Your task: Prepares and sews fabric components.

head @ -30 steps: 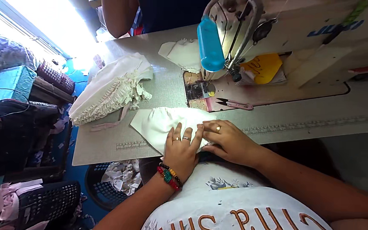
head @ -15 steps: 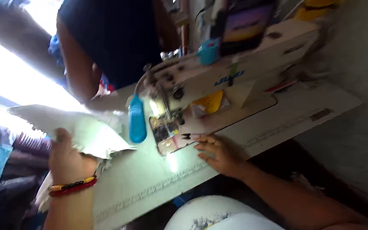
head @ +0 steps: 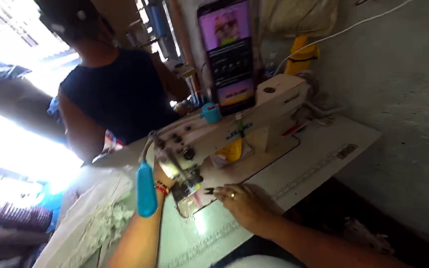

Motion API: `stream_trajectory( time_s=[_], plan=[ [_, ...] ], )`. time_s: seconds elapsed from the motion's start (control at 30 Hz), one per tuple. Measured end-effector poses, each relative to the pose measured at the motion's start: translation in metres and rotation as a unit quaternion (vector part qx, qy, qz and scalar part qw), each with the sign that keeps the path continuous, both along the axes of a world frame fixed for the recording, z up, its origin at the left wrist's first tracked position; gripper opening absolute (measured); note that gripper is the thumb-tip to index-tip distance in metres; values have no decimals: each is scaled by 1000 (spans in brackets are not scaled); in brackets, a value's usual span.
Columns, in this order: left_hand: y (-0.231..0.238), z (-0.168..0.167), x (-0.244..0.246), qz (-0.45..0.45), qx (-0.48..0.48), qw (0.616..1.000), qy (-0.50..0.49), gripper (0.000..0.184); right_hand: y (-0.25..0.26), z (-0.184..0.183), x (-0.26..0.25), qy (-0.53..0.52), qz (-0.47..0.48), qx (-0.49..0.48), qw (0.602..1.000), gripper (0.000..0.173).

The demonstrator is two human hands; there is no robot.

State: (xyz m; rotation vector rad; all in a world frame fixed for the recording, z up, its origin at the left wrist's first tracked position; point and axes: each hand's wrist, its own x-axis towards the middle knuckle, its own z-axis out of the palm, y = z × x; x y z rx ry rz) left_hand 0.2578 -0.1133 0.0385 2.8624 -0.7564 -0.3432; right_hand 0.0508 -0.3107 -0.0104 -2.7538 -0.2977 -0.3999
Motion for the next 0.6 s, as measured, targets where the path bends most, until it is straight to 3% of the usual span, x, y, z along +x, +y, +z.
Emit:
stream_trajectory(
  time_s=[0.13, 0.23, 0.33, 0.43, 0.53, 0.6],
  plan=[
    [63, -26, -19, -18, -163, 975, -148, 33, -4, -5, 10, -74, 22, -67, 995, 25],
    [129, 12, -66, -10, -199, 953, -229, 32, -26, -5, 5, -83, 9, -62, 995, 26],
    [206, 31, -105, 108, -184, 925, -313, 29, -73, 3, -5, -53, -56, -11, 997, 36],
    [248, 31, -127, 200, -163, 918, -301, 24, -120, 2, -7, -19, -169, -21, 985, 38],
    [246, 24, -127, 268, -159, 915, -255, 22, -144, -9, -3, 6, -207, -49, 977, 36],
    [238, 25, -118, 299, -151, 923, -192, 37, -141, -7, -6, 1, -206, -50, 977, 36]
  ],
)
